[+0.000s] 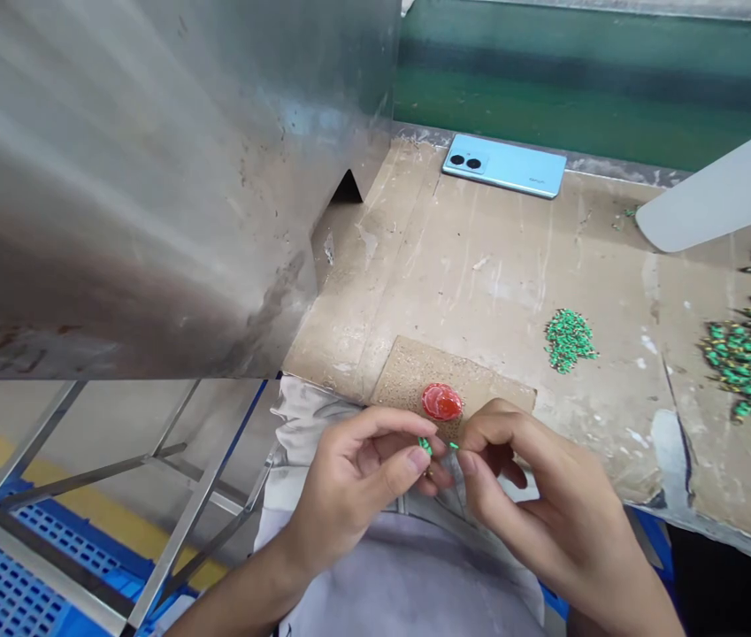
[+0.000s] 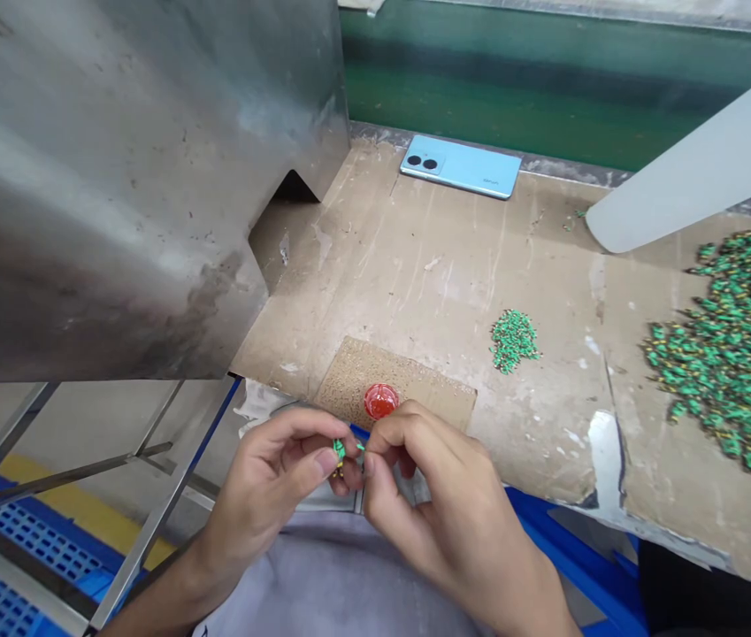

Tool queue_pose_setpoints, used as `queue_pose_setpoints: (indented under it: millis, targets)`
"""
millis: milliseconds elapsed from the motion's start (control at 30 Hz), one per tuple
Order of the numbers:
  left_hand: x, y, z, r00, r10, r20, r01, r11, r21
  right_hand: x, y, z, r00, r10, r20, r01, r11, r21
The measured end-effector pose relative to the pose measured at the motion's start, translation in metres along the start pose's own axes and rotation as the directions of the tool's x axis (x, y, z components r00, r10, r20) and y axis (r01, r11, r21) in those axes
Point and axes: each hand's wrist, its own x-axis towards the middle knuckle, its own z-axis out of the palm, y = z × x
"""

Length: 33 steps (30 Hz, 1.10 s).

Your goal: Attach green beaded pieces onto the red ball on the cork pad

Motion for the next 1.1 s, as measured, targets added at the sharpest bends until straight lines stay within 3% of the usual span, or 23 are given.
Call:
queue_pose_setpoints:
  millis: [467,700,1100]
  targets:
    - [0.0029,0.006,0.0026,0.998,0.044,-0.042,-0.036,0.985,0.17,0.0016,0.0004,0.001,0.999,0.012,0.04,-0.014,0.999,0.051]
    - [0.0022,0.0075,0.0004,0.989,0.137,-0.051,-0.107,0.917,0.384,0.0018,0.0015,-0.0003,0.995,0.034,0.093,-0.039,0.998,0.052]
    - [0.0053,0.0046,-0.002,0.978,0.206,-0.029,-0.173,0.882,0.439,0.0046,-0.0005,-0.0037,0.984,0.036,0.174,-0.05,0.996,0.079]
